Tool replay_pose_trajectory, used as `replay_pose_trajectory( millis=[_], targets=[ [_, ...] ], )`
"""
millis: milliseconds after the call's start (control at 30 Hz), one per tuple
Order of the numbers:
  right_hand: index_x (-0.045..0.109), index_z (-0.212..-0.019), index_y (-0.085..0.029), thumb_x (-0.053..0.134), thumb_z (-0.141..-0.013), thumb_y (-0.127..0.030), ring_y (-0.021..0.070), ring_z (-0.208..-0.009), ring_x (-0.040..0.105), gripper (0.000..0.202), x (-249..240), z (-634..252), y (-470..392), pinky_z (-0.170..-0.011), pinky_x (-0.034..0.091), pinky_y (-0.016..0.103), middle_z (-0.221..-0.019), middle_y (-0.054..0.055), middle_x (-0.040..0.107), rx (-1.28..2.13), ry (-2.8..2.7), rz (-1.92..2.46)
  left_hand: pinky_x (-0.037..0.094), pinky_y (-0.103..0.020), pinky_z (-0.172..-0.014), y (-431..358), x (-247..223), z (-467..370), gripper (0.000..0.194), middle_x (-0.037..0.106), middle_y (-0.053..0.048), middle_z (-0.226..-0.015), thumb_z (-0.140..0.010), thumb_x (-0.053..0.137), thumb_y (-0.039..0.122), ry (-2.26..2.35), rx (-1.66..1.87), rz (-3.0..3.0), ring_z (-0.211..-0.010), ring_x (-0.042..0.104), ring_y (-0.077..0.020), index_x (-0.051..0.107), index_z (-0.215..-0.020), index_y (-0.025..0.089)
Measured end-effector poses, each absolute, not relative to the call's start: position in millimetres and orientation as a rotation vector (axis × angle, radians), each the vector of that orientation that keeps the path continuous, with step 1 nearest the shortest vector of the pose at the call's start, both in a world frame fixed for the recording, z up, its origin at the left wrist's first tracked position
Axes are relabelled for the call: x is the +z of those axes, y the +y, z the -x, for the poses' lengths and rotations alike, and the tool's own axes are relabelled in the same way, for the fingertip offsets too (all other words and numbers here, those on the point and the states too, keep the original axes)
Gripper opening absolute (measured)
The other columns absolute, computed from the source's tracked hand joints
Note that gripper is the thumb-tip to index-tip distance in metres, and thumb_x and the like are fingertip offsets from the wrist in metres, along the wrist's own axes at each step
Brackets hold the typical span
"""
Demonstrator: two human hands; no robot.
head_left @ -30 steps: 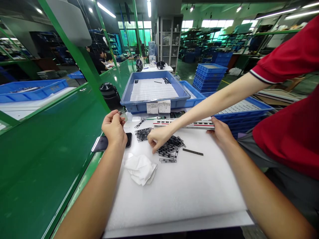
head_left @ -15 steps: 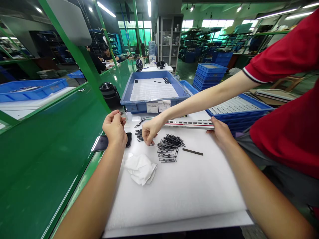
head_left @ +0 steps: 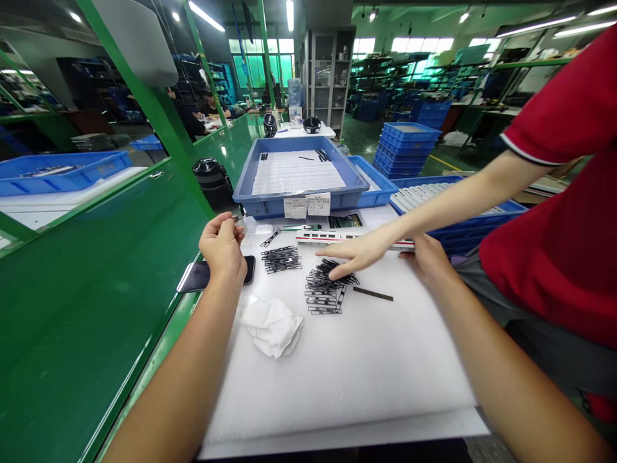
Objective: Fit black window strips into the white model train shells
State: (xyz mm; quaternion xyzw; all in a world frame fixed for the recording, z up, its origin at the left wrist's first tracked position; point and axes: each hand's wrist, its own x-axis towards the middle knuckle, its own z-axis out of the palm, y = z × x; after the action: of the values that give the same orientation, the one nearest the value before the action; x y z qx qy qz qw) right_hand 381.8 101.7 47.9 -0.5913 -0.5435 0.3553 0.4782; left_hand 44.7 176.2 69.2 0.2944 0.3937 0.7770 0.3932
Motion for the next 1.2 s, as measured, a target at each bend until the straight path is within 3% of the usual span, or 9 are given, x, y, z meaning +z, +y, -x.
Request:
replay_pose_trajectory(
  millis=[100, 200, 267, 400, 533, 733, 867, 967, 1200],
  targets=[
    [0.069, -0.123, -0.012, 0.094, -0.046, -0.052, 0.0382, -0.127, 0.056, 0.091, 59.7, -345.6, 104.4, -0.109, 0.048, 0.044, -0.135, 0.019, 0.061, 1.123, -1.880, 1.403, 0.043, -0.018, -0.049, 176.0, 69.1, -45.0, 0.022, 0.065, 0.002, -0.074, -0.059, 0.067, 0.016, 0.998, 1.968, -0.751, -0.052, 0.055, -0.0058, 0.066, -0.082, 0.015],
    [0.021, -0.159, -0.007, 0.085, -0.058, -0.063, 0.0427, -0.152, 0.008, 0.132, 54.0, -328.6, 87.4, -0.123, 0.019, 0.056, -0.164, 0.025, 0.009, 1.102, -2.546, 1.366, 0.043, -0.018, -0.049, 175.5, 69.0, -45.5, 0.021, 0.065, 0.001, -0.074, -0.060, 0.066, 0.015, 1.002, 1.960, -0.755, -0.053, 0.055, -0.0059, 0.065, -0.081, 0.016],
    [0.010, -0.161, -0.010, 0.083, -0.061, -0.064, 0.0432, -0.152, -0.003, 0.135, 43.5, -322.3, 74.0, -0.122, 0.012, 0.062, -0.165, 0.024, 0.000, 0.972, -2.692, 1.307, 0.043, -0.018, -0.049, 175.1, 68.9, -45.8, 0.021, 0.065, 0.002, -0.074, -0.061, 0.066, 0.015, 1.007, 1.953, -0.755, -0.053, 0.055, -0.0058, 0.065, -0.081, 0.016],
    [0.018, -0.160, -0.016, 0.076, -0.069, -0.069, 0.0446, -0.151, 0.006, 0.121, 22.9, -305.5, 59.7, -0.120, 0.013, 0.064, -0.164, 0.023, 0.013, 0.685, -2.812, 1.140, 0.043, -0.018, -0.049, 174.3, 69.0, -46.2, 0.020, 0.065, 0.001, -0.074, -0.061, 0.066, 0.015, 1.008, 1.947, -0.756, -0.053, 0.055, -0.0060, 0.065, -0.081, 0.016],
    [0.035, -0.155, -0.016, 0.065, -0.088, -0.057, 0.0363, -0.146, 0.028, 0.084, 18.4, -296.2, 59.7, -0.120, 0.022, 0.057, -0.155, 0.020, 0.036, 0.641, -2.773, 0.962, 0.043, -0.018, -0.050, 174.2, 69.1, -46.3, 0.020, 0.064, 0.002, -0.073, -0.062, 0.066, 0.014, 1.004, 1.946, -0.755, -0.053, 0.055, -0.0062, 0.065, -0.081, 0.016],
    [0.023, -0.159, -0.019, 0.035, -0.100, -0.061, 0.0292, -0.143, 0.038, 0.074, 51.5, -323.1, 96.7, -0.115, 0.037, 0.049, -0.159, 0.018, 0.033, 0.982, -2.539, 1.115, 0.043, -0.018, -0.050, 175.8, 67.8, -45.5, 0.020, 0.063, 0.002, -0.072, -0.061, 0.066, 0.015, 1.013, 1.941, -0.755, -0.053, 0.055, -0.0065, 0.065, -0.081, 0.017],
    [0.023, -0.159, -0.014, 0.070, -0.074, -0.070, 0.0356, -0.146, 0.030, 0.112, 56.3, -332.5, 106.9, -0.119, 0.030, 0.049, -0.161, 0.021, 0.027, 1.010, -2.701, 1.083, 0.043, -0.018, -0.050, 175.8, 67.1, -44.9, 0.021, 0.063, 0.003, -0.072, -0.060, 0.066, 0.016, 1.013, 1.937, -0.756, -0.054, 0.055, -0.0062, 0.065, -0.081, 0.017],
    [0.014, -0.160, -0.008, 0.079, -0.061, -0.072, 0.0407, -0.148, 0.021, 0.134, 35.4, -320.2, 85.8, -0.120, 0.024, 0.055, -0.161, 0.025, 0.022, 0.765, -2.822, 0.979, 0.043, -0.018, -0.051, 175.0, 67.6, -44.9, 0.021, 0.063, 0.002, -0.073, -0.060, 0.066, 0.016, 1.012, 1.936, -0.758, -0.054, 0.055, -0.0061, 0.065, -0.081, 0.017],
    [0.046, -0.146, -0.015, 0.052, -0.098, -0.049, 0.0292, -0.113, 0.049, 0.059, 3.8, -290.1, 58.2, -0.098, 0.045, 0.049, -0.124, 0.018, 0.055, 0.179, -2.802, 0.815, 0.043, -0.017, -0.051, 174.7, 68.8, -45.8, 0.021, 0.063, 0.003, -0.073, -0.060, 0.066, 0.017, 1.024, 1.924, -0.763, -0.054, 0.054, -0.0058, 0.065, -0.081, 0.018]
  ],
)
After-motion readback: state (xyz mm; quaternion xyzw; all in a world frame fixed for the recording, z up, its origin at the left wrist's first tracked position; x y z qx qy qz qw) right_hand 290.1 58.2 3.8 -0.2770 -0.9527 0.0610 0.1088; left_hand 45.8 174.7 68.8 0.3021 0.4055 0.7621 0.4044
